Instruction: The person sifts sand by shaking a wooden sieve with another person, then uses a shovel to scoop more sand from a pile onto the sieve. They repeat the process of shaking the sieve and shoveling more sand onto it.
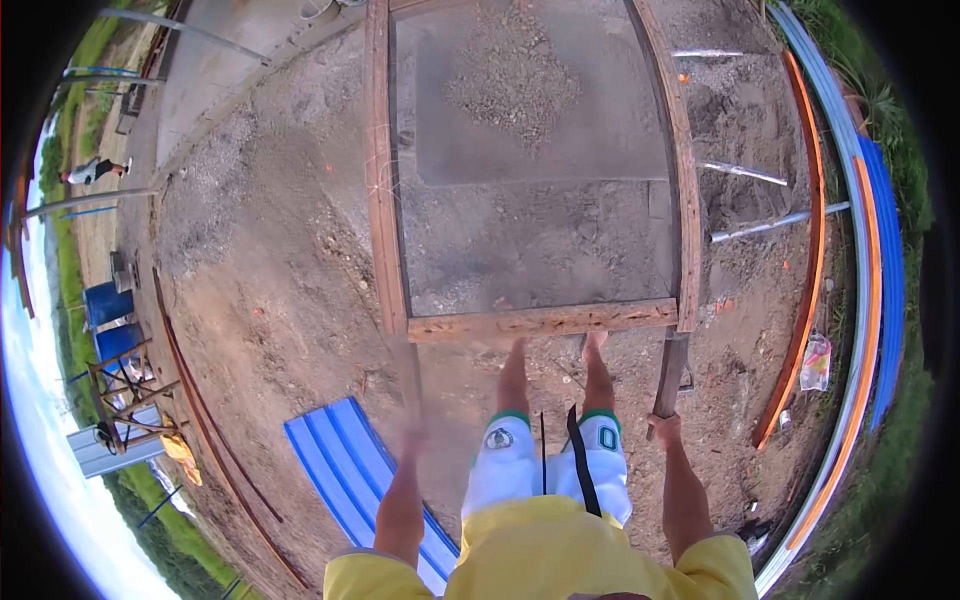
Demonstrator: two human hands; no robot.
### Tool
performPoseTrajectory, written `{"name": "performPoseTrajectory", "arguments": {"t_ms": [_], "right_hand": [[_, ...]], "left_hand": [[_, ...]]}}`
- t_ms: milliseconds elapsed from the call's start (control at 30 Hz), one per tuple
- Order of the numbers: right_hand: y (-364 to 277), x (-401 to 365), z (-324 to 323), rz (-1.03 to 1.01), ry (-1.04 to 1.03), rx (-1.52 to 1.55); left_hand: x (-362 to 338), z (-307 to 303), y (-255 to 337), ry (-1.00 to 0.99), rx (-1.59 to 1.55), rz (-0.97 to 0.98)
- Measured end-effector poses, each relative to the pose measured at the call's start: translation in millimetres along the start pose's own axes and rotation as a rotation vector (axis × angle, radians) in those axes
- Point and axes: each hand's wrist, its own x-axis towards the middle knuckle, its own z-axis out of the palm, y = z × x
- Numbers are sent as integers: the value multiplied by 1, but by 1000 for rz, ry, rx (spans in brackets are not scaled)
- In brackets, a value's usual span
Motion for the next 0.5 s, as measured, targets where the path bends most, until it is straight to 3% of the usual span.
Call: {"name": "performPoseTrajectory", "arguments": {"t_ms": [33, 133, 167, 200, 233, 267, 300, 333, 433, 500], "right_hand": [[-4, 0, -3, 32, -20, 23], [-31, 28, 7, -30, 25, -80], [-72, 43, 12, -43, 38, -133], [-98, 68, 17, -91, 118, -312], [-139, 75, 25, -252, 144, -104], [-138, 130, 30, -271, 231, -287], [-218, 94, 23, -281, 199, -332], [-250, 99, 20, -380, 193, -326], [-324, 58, -5, -327, 157, -335], [-290, 56, -11, -355, 147, -287]], "left_hand": [[-4, 0, 3, -73, -27, -2], [30, 1, 21, -3, -177, 84], [72, 10, 24, 207, -33, 123], [59, -18, 91, 161, -65, 66], [76, -41, 132, 270, 188, 132], [65, -69, 192, 332, 189, 218], [25, -107, 262, 216, 121, 146], [24, -127, 292, 320, 122, 251], [17, -157, 320, 347, 123, 299], [12, -139, 293, 300, 119, 261]]}}
